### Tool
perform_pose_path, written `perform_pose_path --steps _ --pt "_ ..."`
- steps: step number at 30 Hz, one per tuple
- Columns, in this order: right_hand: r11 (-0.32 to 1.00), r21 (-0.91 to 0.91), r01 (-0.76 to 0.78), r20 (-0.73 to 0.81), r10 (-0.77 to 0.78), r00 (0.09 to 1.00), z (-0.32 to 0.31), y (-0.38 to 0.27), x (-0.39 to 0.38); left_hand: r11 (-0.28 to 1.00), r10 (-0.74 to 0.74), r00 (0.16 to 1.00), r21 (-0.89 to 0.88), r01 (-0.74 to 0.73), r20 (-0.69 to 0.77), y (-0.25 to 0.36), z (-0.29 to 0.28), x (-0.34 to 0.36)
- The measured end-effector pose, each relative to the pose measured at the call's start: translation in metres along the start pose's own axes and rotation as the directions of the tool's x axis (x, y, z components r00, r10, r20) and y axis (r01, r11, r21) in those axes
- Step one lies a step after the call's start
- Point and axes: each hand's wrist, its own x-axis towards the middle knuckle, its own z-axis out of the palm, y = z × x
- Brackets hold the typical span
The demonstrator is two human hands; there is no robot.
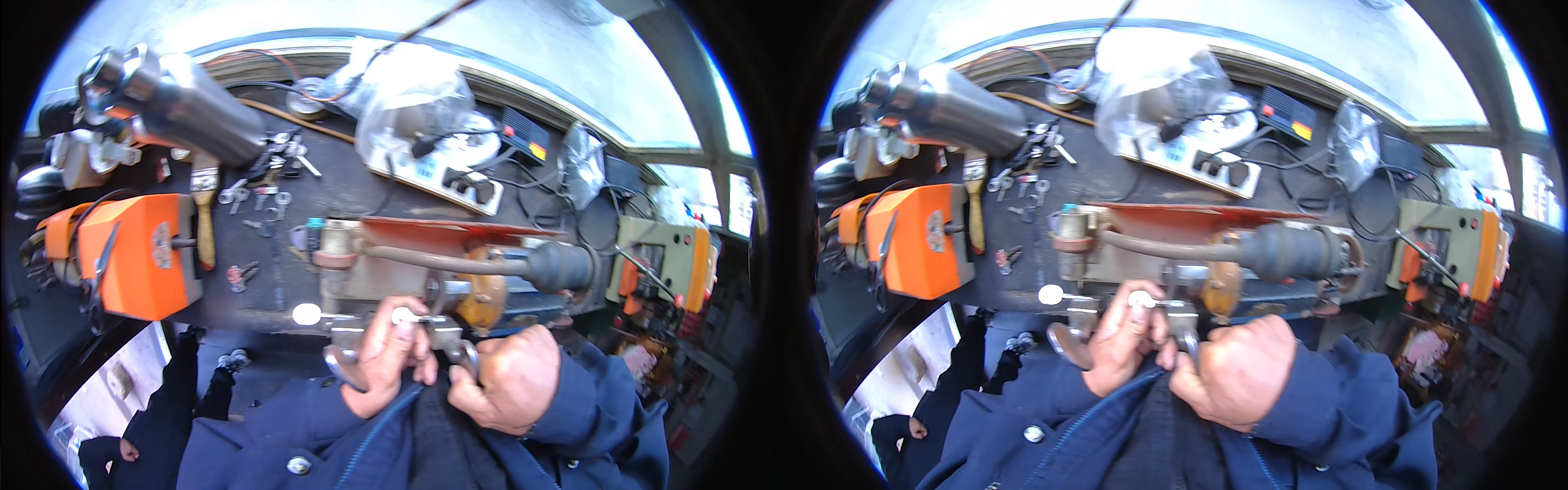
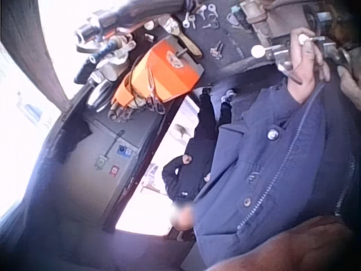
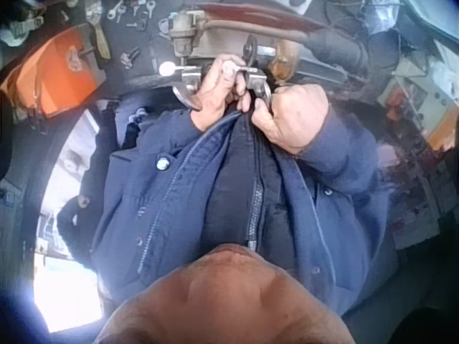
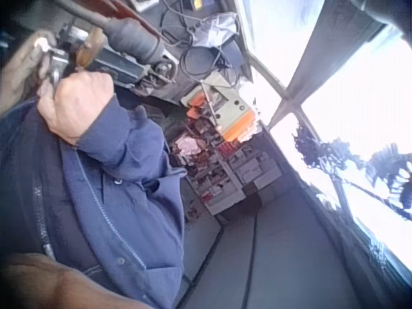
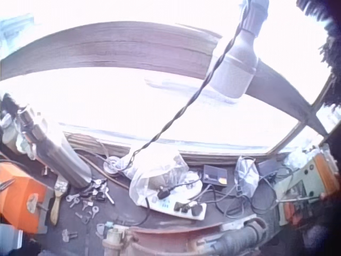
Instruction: The person repeatedly inserts a metal key into a bench-mounted key-cutting machine, presses it against the rotating grinding wheel, and withdraws it. This cycle is repeated multiple times with brief pauses between each pass. The person handles only the key and the machine's clamping lever throughout the clip.
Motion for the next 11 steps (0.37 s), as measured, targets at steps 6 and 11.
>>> perform_pose_path --steps 6,11 --pt "0.999 0.030 0.031 -0.019 -0.031 0.999 0.0025 0.0032 -0.0013 0.998 0.020 1.000 0.064 -0.019 -0.015 0.0040 0.0020 0.0019" --pt "1.000 0.018 0.023 -0.028 -0.022 0.999 0.0047 0.0042 -0.0018 0.997 -0.007 1.000 0.078 0.008 -0.006 0.0075 0.0038 0.0020"
